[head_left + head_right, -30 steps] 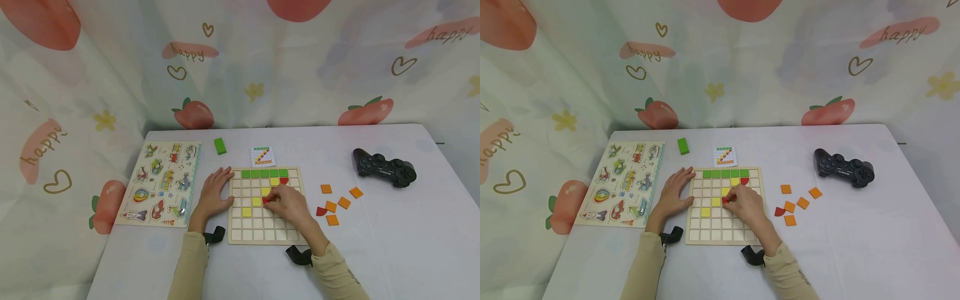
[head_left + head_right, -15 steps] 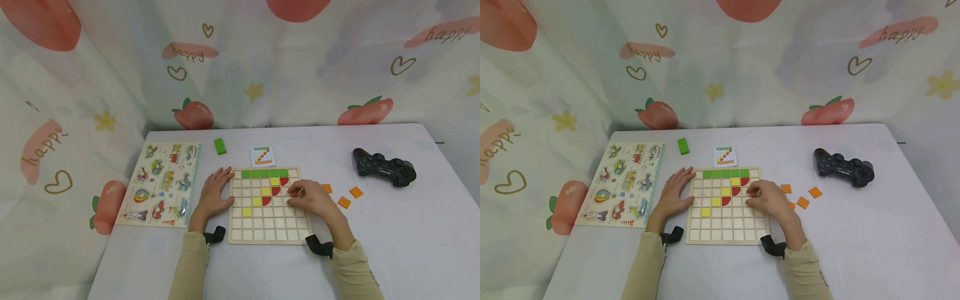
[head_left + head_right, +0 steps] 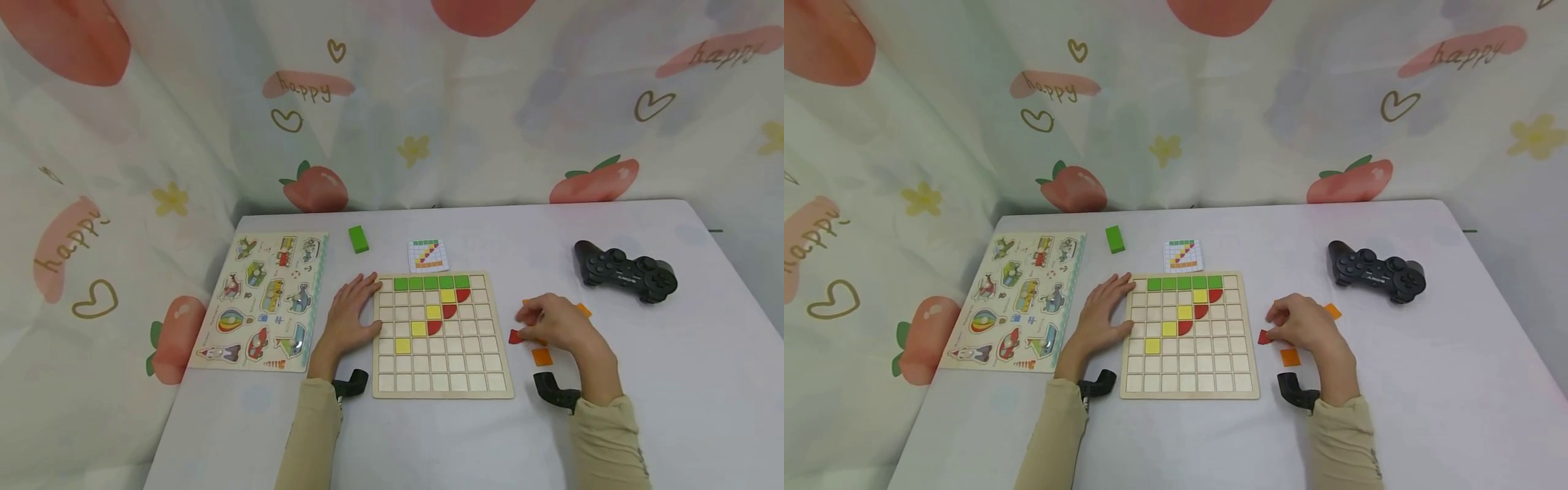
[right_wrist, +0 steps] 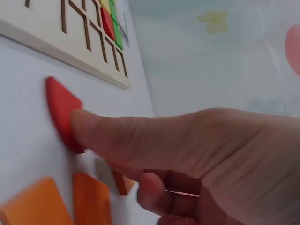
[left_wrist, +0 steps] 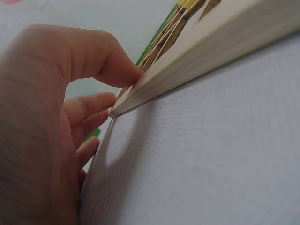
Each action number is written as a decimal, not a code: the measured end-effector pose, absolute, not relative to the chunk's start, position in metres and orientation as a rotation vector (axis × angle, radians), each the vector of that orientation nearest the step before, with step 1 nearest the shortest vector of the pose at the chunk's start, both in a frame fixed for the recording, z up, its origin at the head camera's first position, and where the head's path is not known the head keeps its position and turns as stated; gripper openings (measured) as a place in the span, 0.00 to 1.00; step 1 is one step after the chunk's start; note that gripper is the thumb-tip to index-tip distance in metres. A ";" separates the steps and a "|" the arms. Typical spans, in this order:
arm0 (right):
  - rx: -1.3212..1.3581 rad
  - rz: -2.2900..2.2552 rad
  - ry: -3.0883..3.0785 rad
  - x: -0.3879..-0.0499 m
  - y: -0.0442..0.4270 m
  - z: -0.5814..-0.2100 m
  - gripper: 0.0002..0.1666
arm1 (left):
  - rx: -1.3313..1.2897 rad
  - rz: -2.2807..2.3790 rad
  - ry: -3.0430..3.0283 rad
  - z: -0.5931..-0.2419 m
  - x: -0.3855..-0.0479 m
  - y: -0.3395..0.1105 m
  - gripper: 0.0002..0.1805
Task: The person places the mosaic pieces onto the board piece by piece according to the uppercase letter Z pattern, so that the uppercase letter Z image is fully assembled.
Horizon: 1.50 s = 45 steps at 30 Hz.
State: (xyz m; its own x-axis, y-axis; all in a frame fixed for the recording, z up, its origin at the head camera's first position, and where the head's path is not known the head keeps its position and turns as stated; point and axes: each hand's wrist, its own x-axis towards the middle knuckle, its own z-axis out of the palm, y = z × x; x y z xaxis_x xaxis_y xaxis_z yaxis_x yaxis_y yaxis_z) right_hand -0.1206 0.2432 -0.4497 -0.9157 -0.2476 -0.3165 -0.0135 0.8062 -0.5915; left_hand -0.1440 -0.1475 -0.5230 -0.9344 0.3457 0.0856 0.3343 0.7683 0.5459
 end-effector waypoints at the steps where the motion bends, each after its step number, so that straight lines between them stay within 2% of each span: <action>1: -0.195 -0.841 2.640 -0.122 0.242 -0.451 0.13 | 0.560 0.897 2.934 -0.523 -0.144 -0.147 0.43; 7: -0.145 -0.760 2.705 -0.124 0.229 -0.454 0.14 | 0.560 0.916 2.929 -0.523 -0.143 -0.147 0.42; 17: -0.158 -0.754 2.734 -0.120 0.215 -0.447 0.08 | 0.561 0.913 2.935 -0.524 -0.143 -0.147 0.42; 21: -0.316 -0.964 2.765 -0.119 0.200 -0.448 0.05 | 0.559 0.906 2.935 -0.524 -0.144 -0.147 0.42; 25: -0.514 -1.200 2.668 -0.116 0.163 -0.456 0.04 | 0.560 0.902 2.939 -0.524 -0.143 -0.147 0.42; 31: -0.685 -1.193 2.510 -0.106 0.115 -0.467 0.04 | 0.576 0.900 2.948 -0.525 -0.144 -0.148 0.42; 45: -0.567 -0.980 2.762 -0.097 0.092 -0.474 0.04 | 0.567 0.885 2.948 -0.524 -0.144 -0.148 0.42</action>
